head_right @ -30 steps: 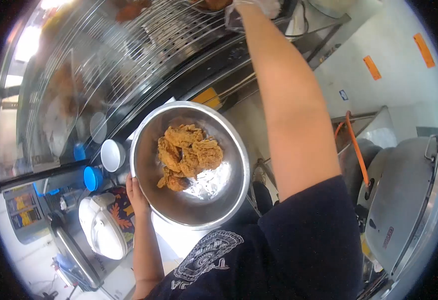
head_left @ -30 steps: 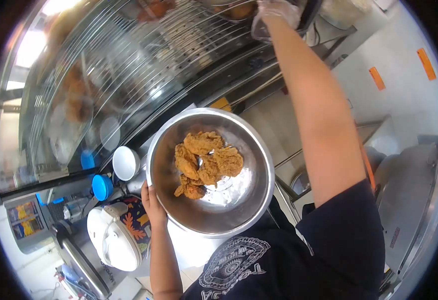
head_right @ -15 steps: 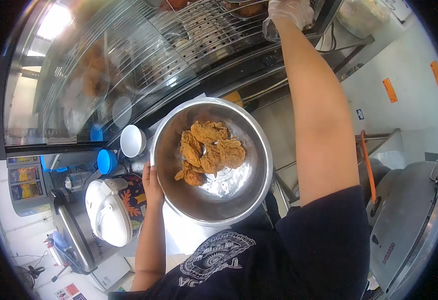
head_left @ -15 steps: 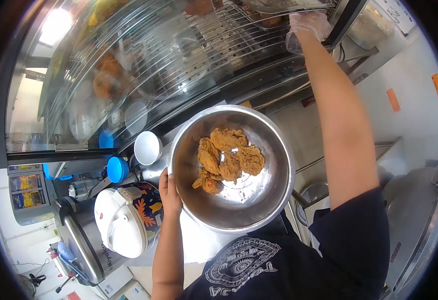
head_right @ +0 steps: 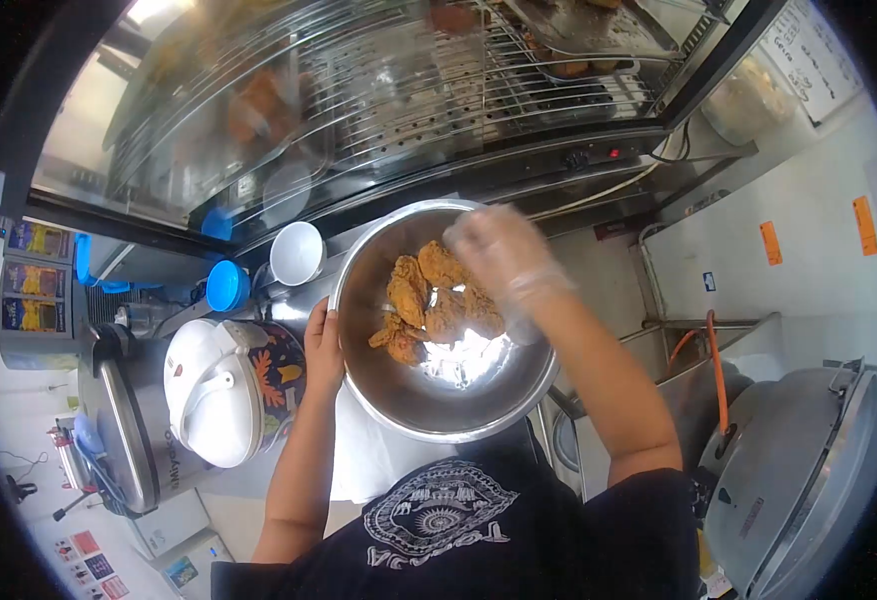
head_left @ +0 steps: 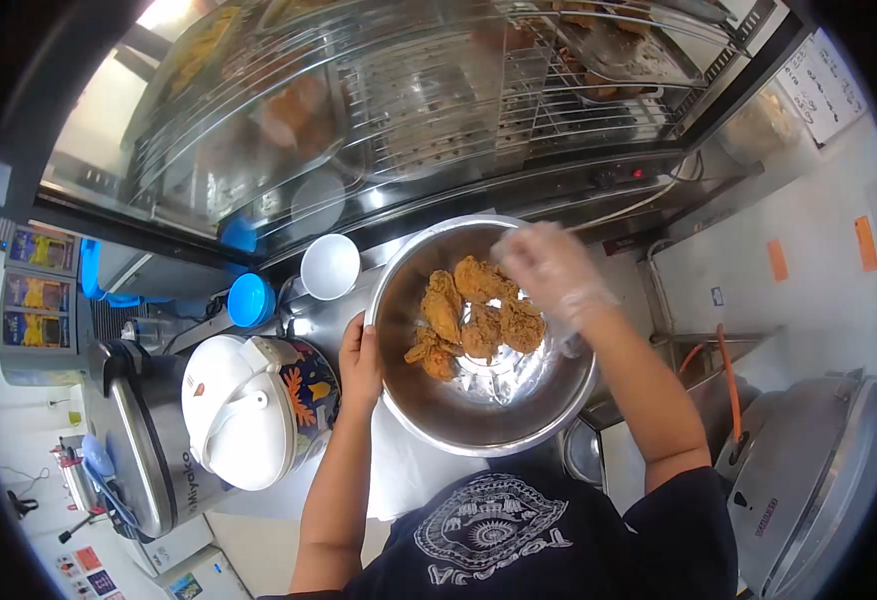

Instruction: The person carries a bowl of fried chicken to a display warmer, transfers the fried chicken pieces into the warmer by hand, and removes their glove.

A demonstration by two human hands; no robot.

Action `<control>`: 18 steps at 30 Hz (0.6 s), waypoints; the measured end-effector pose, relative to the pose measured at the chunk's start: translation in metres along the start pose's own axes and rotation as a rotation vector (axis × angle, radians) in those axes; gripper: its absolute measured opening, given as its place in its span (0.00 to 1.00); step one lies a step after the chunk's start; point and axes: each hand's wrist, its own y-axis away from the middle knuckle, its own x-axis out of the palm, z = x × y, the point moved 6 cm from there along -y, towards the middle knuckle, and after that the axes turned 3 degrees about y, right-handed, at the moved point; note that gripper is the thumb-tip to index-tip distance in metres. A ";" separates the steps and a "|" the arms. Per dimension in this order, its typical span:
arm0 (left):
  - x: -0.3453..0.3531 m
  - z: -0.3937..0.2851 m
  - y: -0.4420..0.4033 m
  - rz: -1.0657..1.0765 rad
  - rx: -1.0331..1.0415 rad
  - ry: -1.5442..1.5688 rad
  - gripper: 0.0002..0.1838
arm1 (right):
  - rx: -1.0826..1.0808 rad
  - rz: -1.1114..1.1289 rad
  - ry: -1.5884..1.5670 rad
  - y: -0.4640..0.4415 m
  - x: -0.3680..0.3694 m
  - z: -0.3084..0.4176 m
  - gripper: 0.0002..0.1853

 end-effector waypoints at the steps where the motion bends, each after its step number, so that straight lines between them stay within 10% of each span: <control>1: 0.000 0.003 -0.001 0.008 0.012 0.012 0.18 | -0.094 -0.041 0.040 -0.001 0.023 -0.001 0.18; 7: 0.002 -0.007 -0.001 0.013 0.134 -0.094 0.18 | -0.246 0.209 0.468 -0.024 0.101 0.012 0.22; 10: 0.002 -0.007 -0.002 0.018 0.146 -0.080 0.18 | 0.462 0.188 -0.506 -0.011 0.088 0.003 0.20; 14: -0.001 -0.007 -0.001 -0.012 0.200 -0.112 0.18 | -0.190 0.016 0.061 0.008 0.078 -0.006 0.20; 18: -0.003 -0.005 -0.001 -0.015 0.188 -0.116 0.19 | -0.445 -0.287 -0.045 0.045 0.012 0.037 0.22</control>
